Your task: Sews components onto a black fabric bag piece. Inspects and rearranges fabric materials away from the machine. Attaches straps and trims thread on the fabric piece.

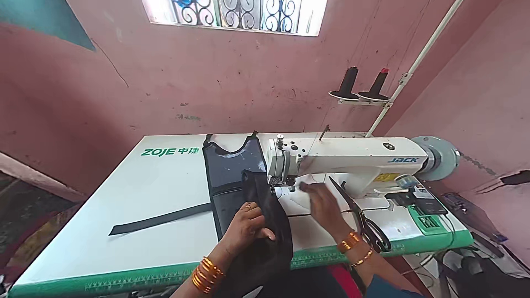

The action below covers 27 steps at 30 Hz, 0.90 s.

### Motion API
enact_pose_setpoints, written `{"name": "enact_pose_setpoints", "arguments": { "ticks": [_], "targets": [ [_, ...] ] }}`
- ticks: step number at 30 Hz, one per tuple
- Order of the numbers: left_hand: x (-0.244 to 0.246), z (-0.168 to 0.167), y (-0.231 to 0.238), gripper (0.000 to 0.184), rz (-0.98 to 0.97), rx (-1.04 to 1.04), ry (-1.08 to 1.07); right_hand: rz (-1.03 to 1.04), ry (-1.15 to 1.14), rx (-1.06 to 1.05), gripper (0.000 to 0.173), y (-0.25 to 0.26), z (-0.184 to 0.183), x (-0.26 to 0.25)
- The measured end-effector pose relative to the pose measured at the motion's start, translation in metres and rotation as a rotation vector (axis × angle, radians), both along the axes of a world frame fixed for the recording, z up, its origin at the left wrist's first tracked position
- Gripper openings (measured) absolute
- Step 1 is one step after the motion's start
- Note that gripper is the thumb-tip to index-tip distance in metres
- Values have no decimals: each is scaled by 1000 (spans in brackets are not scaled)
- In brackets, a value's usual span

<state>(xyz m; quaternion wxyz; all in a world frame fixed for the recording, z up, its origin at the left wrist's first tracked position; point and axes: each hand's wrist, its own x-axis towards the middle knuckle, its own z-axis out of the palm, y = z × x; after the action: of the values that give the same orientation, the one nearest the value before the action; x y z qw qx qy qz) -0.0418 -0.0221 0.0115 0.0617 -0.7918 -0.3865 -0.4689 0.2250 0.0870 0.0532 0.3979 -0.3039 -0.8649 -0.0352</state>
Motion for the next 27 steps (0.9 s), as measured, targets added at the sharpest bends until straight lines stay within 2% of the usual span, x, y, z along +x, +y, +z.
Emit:
{"name": "enact_pose_setpoints", "arguments": {
  "ticks": [3, 5, 8, 12, 13, 15, 17, 18, 20, 21, 22, 23, 24, 25, 27],
  "targets": [
    [-8, -2, 2, 64, -19, -16, -30, 346, -139, -151, 24, -9, -8, -47],
    [-10, -2, -2, 63, -36, -31, -47, 407, -270, -252, 32, -12, -17, -58],
    [-8, -2, -7, 63, -43, -67, -27, 377, -159, -317, 30, -36, -23, -43],
    [1, 4, -9, 66, 15, -134, 9, 359, -80, -196, 27, -102, -32, 14],
    [8, 8, -12, 66, 20, -195, 29, 344, -67, -196, 26, -105, -26, 27],
    [21, 18, -20, 64, 41, -347, 122, 174, -109, -98, 27, -94, -10, 41],
    [29, 19, -23, 52, 19, -447, 127, 97, -141, -103, 24, -79, 1, 39],
    [29, 17, -24, 48, -2, -459, 83, 142, -171, -161, 27, -79, 0, 33],
    [21, 12, -28, 43, -46, -498, -26, 259, -271, -165, 55, -89, -19, 18],
    [17, 10, -32, 44, -66, -534, -61, 298, -304, -129, 63, -96, -36, 16],
    [15, 9, -35, 45, -69, -553, -88, 322, -308, -68, 59, -98, -52, 17],
    [15, 8, -37, 46, -59, -561, -104, 334, -267, 4, 46, -96, -63, 21],
    [16, 8, -38, 47, -47, -559, -110, 339, -193, 35, 31, -92, -67, 27],
    [17, 9, -38, 48, -45, -563, -112, 313, -118, 35, 23, -86, -64, 33],
    [16, 9, -36, 51, -60, -573, -88, 129, -71, 77, 22, -68, -45, 41]
  ]
}}
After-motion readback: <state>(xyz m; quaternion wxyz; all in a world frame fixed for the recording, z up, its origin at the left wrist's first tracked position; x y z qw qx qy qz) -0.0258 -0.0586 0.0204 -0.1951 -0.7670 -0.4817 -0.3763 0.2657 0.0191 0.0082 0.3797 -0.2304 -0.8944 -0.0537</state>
